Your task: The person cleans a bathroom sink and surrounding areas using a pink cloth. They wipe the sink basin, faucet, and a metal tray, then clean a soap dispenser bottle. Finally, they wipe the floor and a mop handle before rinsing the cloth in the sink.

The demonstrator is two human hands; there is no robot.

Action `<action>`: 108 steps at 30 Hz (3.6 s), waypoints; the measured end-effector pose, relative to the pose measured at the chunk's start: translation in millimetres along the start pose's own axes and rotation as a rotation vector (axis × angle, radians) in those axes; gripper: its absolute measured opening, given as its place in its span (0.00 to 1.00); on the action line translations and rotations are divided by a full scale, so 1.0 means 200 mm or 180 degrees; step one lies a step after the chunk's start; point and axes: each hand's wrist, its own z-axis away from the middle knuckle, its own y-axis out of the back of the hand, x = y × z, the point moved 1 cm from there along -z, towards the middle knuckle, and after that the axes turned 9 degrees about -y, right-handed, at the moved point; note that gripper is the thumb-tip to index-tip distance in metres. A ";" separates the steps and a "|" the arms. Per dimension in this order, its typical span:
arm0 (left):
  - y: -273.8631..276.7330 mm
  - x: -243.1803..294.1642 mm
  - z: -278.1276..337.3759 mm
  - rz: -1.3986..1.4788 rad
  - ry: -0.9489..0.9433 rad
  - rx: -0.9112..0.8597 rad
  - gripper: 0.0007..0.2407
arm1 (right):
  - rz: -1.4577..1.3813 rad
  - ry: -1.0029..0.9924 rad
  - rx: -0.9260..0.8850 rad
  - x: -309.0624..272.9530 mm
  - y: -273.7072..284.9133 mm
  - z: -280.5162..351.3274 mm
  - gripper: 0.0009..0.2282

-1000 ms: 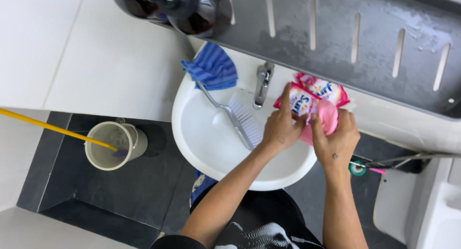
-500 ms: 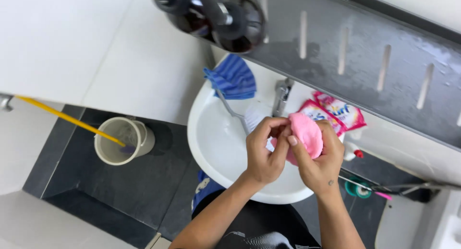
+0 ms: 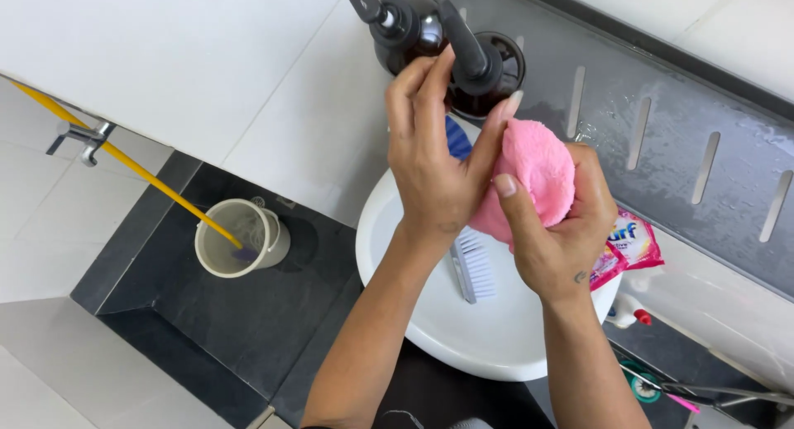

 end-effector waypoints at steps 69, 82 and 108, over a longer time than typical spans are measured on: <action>0.14 -0.36 1.33 -0.0303 0.1946 -0.2053 0.25 | -0.0284 -0.1202 -0.0016 0.94 -0.25 0.58 0.21; 0.26 -0.36 1.24 0.2483 0.4107 -0.0936 0.28 | -0.2051 -0.1707 -0.1025 0.90 -0.26 0.69 0.41; 0.20 -0.04 0.94 0.1258 0.2663 -0.1757 0.32 | -0.2202 -0.2980 -0.0182 1.06 -0.19 0.54 0.23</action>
